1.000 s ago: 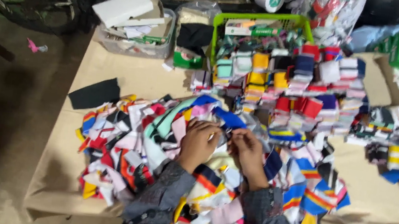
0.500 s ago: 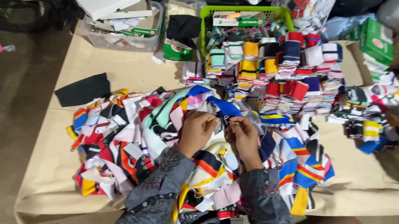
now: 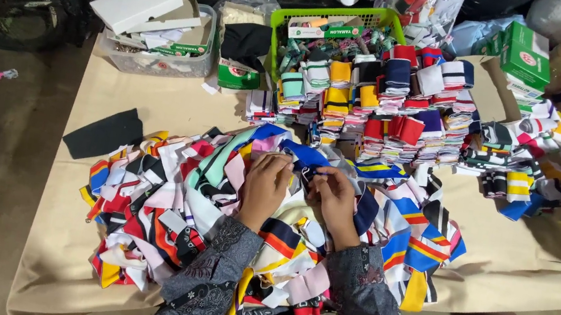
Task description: A person is inspecting individual fabric strips for quality and stacking them into organized piles on a work table.
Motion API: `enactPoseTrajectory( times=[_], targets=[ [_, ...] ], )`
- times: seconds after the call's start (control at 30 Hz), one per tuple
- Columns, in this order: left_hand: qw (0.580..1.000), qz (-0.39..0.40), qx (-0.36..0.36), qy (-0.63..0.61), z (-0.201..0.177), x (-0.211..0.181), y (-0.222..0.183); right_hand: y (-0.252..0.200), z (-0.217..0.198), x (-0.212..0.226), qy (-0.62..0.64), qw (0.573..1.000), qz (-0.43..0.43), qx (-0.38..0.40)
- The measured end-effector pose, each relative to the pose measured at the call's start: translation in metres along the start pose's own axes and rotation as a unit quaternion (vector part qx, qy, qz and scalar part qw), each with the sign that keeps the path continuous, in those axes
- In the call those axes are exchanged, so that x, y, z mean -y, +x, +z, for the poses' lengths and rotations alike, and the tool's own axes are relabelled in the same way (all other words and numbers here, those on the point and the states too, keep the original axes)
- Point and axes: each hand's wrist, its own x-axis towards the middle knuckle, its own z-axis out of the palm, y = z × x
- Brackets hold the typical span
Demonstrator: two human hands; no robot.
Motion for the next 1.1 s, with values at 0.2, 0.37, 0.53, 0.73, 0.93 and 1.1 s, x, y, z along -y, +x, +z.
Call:
enactPoseTrajectory(
  times=[0.2, 0.37, 0.53, 0.73, 0.93, 1.1],
  targets=[
    [0.992, 0.035, -0.107, 0.054, -0.001, 0.000, -0.007, -0.012, 0.018, 0.024, -0.311, 0.905, -0.290, 0.028],
    [0.992, -0.047, -0.109, -0.030, -0.001, 0.002, -0.007, -0.004, 0.005, -0.007, -0.352, 0.909, -0.214, 0.062],
    [0.998, 0.007, -0.060, 0.000, 0.000, -0.002, 0.004, -0.006, -0.002, -0.001, -0.301, 0.946, -0.120, -0.013],
    [0.973, 0.010, 0.201, 0.110, 0.009, -0.004, -0.004, -0.010, -0.009, 0.001, -0.202, 0.961, -0.146, -0.118],
    [0.976, 0.019, 0.182, 0.121, 0.008, -0.001, -0.006, -0.013, -0.005, -0.002, -0.234, 0.963, -0.100, -0.085],
    [0.979, 0.021, 0.172, 0.104, 0.004, -0.006, 0.000, -0.012, 0.000, 0.016, -0.252, 0.961, -0.092, -0.064]
  ],
)
